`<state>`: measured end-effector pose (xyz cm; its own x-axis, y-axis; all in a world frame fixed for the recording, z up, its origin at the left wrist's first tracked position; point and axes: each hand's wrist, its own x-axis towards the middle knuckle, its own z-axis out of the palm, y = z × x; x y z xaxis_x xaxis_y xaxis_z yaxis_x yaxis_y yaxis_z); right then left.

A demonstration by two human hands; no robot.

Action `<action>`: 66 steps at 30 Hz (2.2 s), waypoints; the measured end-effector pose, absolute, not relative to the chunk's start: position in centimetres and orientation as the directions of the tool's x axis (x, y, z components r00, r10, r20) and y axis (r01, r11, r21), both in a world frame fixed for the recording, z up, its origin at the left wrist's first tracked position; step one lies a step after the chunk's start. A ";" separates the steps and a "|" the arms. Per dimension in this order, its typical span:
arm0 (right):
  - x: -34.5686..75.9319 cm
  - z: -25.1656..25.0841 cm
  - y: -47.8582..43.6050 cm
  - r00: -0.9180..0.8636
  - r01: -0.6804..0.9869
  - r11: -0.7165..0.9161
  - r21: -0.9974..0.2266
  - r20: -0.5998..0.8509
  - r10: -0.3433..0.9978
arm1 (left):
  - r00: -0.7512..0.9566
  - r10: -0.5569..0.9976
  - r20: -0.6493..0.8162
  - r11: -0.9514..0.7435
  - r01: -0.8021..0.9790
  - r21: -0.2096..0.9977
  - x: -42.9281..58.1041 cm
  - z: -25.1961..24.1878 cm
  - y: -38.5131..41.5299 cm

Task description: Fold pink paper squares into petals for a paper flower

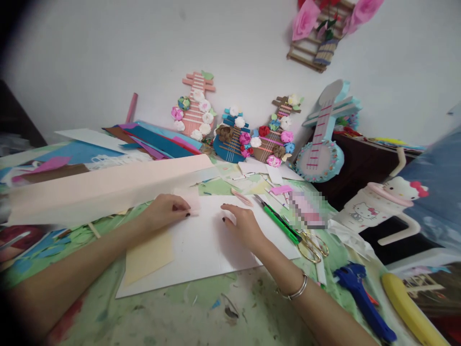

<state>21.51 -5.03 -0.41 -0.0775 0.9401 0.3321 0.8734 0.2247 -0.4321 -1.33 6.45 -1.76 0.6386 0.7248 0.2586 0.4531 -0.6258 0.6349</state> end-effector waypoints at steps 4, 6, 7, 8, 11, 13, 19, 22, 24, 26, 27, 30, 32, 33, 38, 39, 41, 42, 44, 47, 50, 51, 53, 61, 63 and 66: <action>21.9 -0.3 -5.7 -0.063 0.814 0.222 -0.537 0.297 0.953 | 0.627 0.733 0.264 -0.610 0.434 0.663 -1.6 -2.0 6.9; 22.1 -0.4 -6.0 -0.054 0.731 0.214 -0.648 0.258 0.965 | 0.593 0.748 0.299 -0.606 0.427 0.671 -1.6 -2.1 7.0; 22.2 -0.4 -6.1 -0.043 0.674 0.204 -0.710 0.238 0.970 | 0.568 0.756 0.326 -0.607 0.422 0.673 -1.6 -2.2 7.0; 22.3 -0.5 -6.2 -0.029 0.620 0.195 -0.760 0.226 0.974 | 0.540 0.762 0.357 -0.610 0.415 0.675 -1.5 -2.3 6.8; 22.2 -0.6 -6.7 -0.016 0.581 0.233 -0.780 0.276 0.961 | 0.476 0.743 0.470 -0.652 0.360 0.667 -0.7 -2.3 5.4; 22.0 -0.8 -7.2 -0.055 0.633 0.304 -0.712 0.351 0.935 | 0.499 0.679 0.539 -0.717 0.291 0.634 0.3 -2.3 3.7; 21.7 -2.8 -8.2 -0.260 0.747 0.532 -0.399 0.561 0.786 | 0.691 0.290 0.662 -0.931 0.045 0.361 2.6 -3.1 -1.1; 22.0 -3.8 -8.5 -0.311 0.722 0.591 -0.361 0.594 0.742 | 0.760 0.270 0.591 -0.927 0.038 0.374 2.3 -3.5 -1.4; 22.3 -3.9 -8.6 -0.316 0.711 0.586 -0.390 0.567 0.761 | 0.796 0.270 0.541 -0.905 0.019 0.424 1.7 -3.5 -1.0; 22.5 -3.7 -8.8 -0.330 0.685 0.584 -0.435 0.529 0.782 | 0.833 0.266 0.485 -0.879 0.003 0.477 1.2 -3.3 -0.5; 22.6 -3.5 -8.9 -0.345 0.668 0.587 -0.457 0.510 0.788 | 0.845 0.256 0.469 -0.872 -0.008 0.490 1.0 -3.1 -0.3; 22.8 -2.9 -9.2 -0.397 0.625 0.600 -0.499 0.459 0.795 | 0.871 0.265 0.413 -0.849 0.008 0.529 0.6 -2.5 0.1; 22.9 -2.6 -9.3 -0.414 0.604 0.598 -0.527 0.433 0.801 | 0.893 0.267 0.362 -0.834 0.026 0.551 0.6 -2.3 0.3; 23.0 -2.5 -9.4 -0.417 0.592 0.591 -0.548 0.419 0.807 | 0.907 0.261 0.332 -0.823 0.030 0.567 0.6 -2.2 0.4; 23.2 -2.1 -9.5 -0.449 0.534 0.556 -0.637 0.343 0.825 | 0.950 0.229 0.212 -0.772 0.044 0.634 0.4 -1.9 1.0; 23.2 -2.1 -9.5 -0.463 0.529 0.558 -0.639 0.334 0.821 | 0.955 0.224 0.196 -0.769 0.050 0.637 0.4 -1.8 1.1; 23.2 -2.0 -9.5 -0.487 0.526 0.568 -0.633 0.324 0.811 | 0.961 0.214 0.175 -0.768 0.054 0.638 0.3 -1.7 1.1; 23.2 -1.9 -9.5 -0.495 0.527 0.574 -0.627 0.322 0.807 | 0.964 0.208 0.167 -0.768 0.055 0.639 0.4 -1.6 1.1; 23.2 -1.9 -9.4 -0.497 0.540 0.577 -0.613 0.322 0.806 | 0.967 0.202 0.152 -0.767 0.061 0.639 0.4 -1.6 1.0; 23.0 -2.1 -9.4 -0.479 0.569 0.573 -0.590 0.328 0.814 | 0.969 0.200 0.143 -0.767 0.064 0.639 0.6 -1.7 0.8; 22.8 -2.4 -9.3 -0.457 0.594 0.558 -0.579 0.328 0.827 | 0.948 0.274 0.159 -0.729 0.097 0.677 0.9 -2.0 0.5; 22.7 -2.5 -9.3 -0.435 0.607 0.537 -0.585 0.321 0.841 | 0.932 0.332 0.147 -0.698 0.138 0.703 1.0 -2.1 0.4; 22.5 -2.5 -9.4 -0.370 0.628 0.473 -0.618 0.298 0.880 | 0.889 0.448 0.088 -0.614 0.235 0.754 1.2 -2.2 0.2; 22.2 -2.4 -9.2 -0.285 0.612 0.390 -0.688 0.269 0.920 | 0.851 0.524 0.046 -0.525 0.280 0.803 1.6 -2.1 0.1; 22.3 -2.5 -9.1 -0.284 0.610 0.395 -0.687 0.276 0.918 | 0.858 0.509 0.070 -0.554 0.265 0.789 1.6 -2.1 0.1; 22.3 -2.6 -9.1 -0.287 0.608 0.404 -0.684 0.285 0.915 | 0.859 0.506 0.075 -0.576 0.272 0.771 1.7 -2.0 0.0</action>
<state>22.33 -9.06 -2.58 -0.2872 0.9146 0.2845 0.6081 0.4036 -0.6836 1.72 -0.04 -2.00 0.8592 0.5061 0.0748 0.2718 -0.5755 0.7713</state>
